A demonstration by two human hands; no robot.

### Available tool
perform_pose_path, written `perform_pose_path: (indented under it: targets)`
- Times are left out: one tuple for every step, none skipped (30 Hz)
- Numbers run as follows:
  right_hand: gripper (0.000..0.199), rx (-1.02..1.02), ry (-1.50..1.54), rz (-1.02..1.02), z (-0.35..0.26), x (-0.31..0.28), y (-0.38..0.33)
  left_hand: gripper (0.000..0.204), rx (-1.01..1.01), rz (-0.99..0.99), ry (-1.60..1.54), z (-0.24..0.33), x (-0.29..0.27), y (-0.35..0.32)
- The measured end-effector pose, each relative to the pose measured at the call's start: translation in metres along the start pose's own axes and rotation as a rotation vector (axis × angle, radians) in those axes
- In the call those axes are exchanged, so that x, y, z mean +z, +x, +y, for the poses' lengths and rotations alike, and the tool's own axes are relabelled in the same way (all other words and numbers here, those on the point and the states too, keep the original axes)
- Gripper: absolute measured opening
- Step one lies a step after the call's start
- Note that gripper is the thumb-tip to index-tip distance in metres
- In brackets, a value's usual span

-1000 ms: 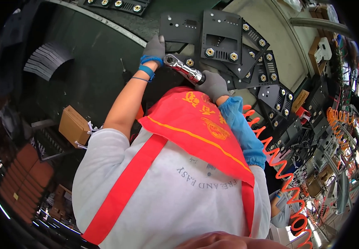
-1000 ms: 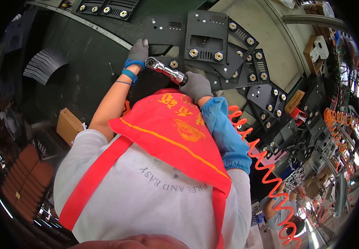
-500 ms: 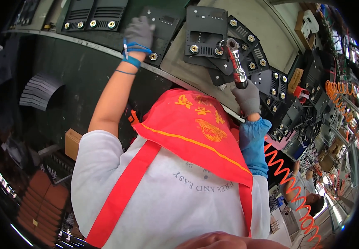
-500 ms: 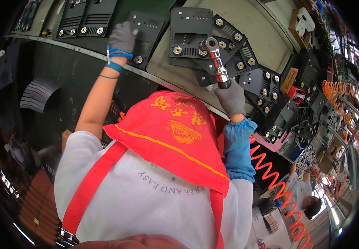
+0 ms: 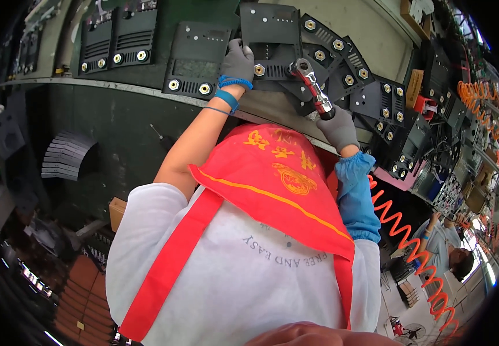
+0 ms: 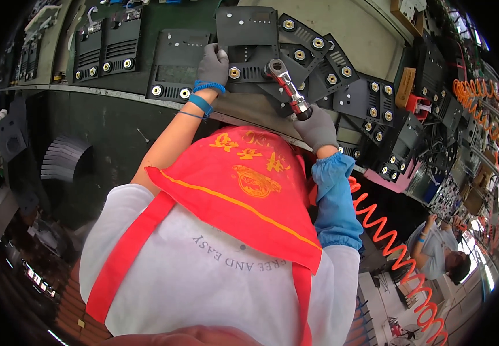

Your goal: Assembling electronic panel components for inverters or welding units using a pneumatic wrench.

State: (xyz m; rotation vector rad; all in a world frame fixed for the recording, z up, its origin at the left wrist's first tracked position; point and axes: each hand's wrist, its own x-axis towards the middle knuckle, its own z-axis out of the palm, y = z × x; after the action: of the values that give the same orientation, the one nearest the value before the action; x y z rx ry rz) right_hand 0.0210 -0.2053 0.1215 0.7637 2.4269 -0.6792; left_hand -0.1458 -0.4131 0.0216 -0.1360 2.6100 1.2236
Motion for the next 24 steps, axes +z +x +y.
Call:
perform_pose_path:
  targets:
    - [0.031,0.004,0.003,0.0,0.002,0.002,-0.001,0.032,0.013,-0.054,0.044,0.0,-0.003,0.003]
    - [0.032,0.001,0.026,-0.003,0.004,0.006,-0.002,0.033,0.026,-0.107,0.088,0.0,-0.005,0.004]
    - [0.032,-0.006,0.047,-0.005,0.006,0.009,-0.002,0.033,0.026,-0.107,0.088,0.001,-0.005,0.005]
    - [0.033,0.018,0.052,-0.021,0.006,0.012,-0.002,0.036,0.002,-0.116,0.101,0.002,-0.005,0.006]
    - [0.033,0.017,0.051,-0.021,0.005,0.016,-0.004,0.039,-0.022,-0.125,0.114,0.004,-0.005,0.006]
    - [0.033,0.037,0.077,-0.001,0.004,0.022,-0.006,0.039,-0.021,-0.126,0.116,0.007,-0.007,0.004]
    - [0.033,0.057,0.103,0.018,0.004,0.026,-0.007,0.04,-0.032,-0.111,0.11,0.012,-0.008,0.0]
    - [0.033,0.068,0.121,0.021,0.003,0.028,-0.008,0.041,-0.045,-0.097,0.105,0.015,-0.009,-0.002]
    - [0.033,0.066,0.123,0.018,0.003,0.029,-0.009,0.041,-0.046,-0.096,0.107,0.016,-0.009,-0.003]
    - [0.033,0.066,0.127,0.025,0.002,0.03,-0.011,0.039,-0.037,-0.088,0.108,0.016,-0.009,-0.005]
    - [0.033,0.066,0.131,0.033,0.002,0.03,-0.012,0.038,-0.028,-0.08,0.108,0.016,-0.009,-0.005]
    - [0.033,0.065,0.132,0.031,0.002,0.03,-0.012,0.038,-0.029,-0.079,0.11,0.017,-0.01,-0.006]
    - [0.033,0.071,0.127,0.024,0.002,0.029,-0.012,0.038,-0.033,-0.083,0.127,0.017,-0.01,-0.005]
    - [0.033,0.077,0.122,0.018,0.002,0.029,-0.011,0.038,-0.036,-0.086,0.143,0.018,-0.01,-0.005]
    - [0.033,0.077,0.124,0.018,0.004,0.03,-0.011,0.038,-0.036,-0.086,0.145,0.018,-0.01,-0.004]
    - [0.033,0.088,0.111,0.008,0.006,0.031,-0.009,0.038,-0.002,-0.086,0.152,0.019,-0.01,-0.003]
    - [0.033,0.099,0.098,-0.001,0.008,0.032,-0.007,0.038,0.032,-0.085,0.159,0.019,-0.01,-0.001]
    - [0.033,0.096,0.098,-0.003,0.01,0.034,-0.006,0.038,0.03,-0.082,0.16,0.018,-0.01,0.0]
    - [0.033,0.081,0.097,0.007,0.011,0.036,-0.005,0.037,0.049,-0.073,0.175,0.017,-0.01,0.002]
    - [0.033,0.067,0.098,0.016,0.012,0.037,-0.006,0.037,0.068,-0.063,0.191,0.016,-0.01,0.004]
    - [0.033,0.063,0.098,0.019,0.01,0.033,-0.007,0.037,0.07,-0.059,0.19,0.012,-0.009,0.01]
    - [0.033,0.027,0.1,-0.004,0.008,0.027,-0.011,0.037,0.105,-0.109,0.208,0.006,-0.009,0.016]
    - [0.033,-0.009,0.103,-0.027,0.004,0.02,-0.014,0.037,0.14,-0.159,0.227,0.001,-0.01,0.023]
    - [0.033,-0.005,0.106,-0.026,-0.001,0.013,-0.018,0.037,0.144,-0.163,0.228,0.0,-0.012,0.027]
